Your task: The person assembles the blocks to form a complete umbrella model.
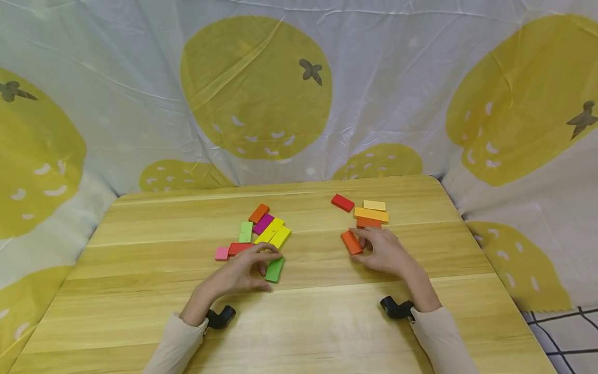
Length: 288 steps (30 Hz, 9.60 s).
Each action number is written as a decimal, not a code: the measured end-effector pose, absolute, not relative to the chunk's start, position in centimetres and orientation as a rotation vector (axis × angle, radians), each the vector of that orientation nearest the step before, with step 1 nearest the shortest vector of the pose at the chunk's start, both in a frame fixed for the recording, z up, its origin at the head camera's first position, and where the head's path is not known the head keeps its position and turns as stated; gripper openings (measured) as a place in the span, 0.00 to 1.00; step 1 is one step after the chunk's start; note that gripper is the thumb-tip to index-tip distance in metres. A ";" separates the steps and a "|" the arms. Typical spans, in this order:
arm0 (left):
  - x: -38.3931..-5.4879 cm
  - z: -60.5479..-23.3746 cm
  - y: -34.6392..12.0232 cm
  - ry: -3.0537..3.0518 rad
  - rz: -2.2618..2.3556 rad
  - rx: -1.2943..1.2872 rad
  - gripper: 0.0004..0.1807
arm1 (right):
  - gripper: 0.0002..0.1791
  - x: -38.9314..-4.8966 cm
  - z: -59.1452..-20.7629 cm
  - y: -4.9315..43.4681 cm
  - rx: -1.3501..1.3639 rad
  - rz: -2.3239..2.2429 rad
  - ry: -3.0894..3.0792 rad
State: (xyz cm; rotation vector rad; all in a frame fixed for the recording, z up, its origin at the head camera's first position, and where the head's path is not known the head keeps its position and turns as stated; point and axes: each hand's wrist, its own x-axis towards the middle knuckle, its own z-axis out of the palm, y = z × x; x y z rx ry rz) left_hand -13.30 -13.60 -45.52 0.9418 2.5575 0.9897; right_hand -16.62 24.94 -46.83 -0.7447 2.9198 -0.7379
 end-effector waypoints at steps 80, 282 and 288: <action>-13.3 -45.8 -11.5 2.275 1.356 0.573 0.33 | 0.34 -16.7 -48.2 24.5 -0.696 -1.196 2.641; -15.4 -46.1 -5.2 2.534 0.777 0.895 0.45 | 0.35 -19.7 -47.5 27.8 -0.623 -1.123 2.696; -15.4 -46.1 -5.3 2.534 0.798 0.895 0.45 | 0.36 -19.7 -47.4 27.9 -0.637 -1.156 2.640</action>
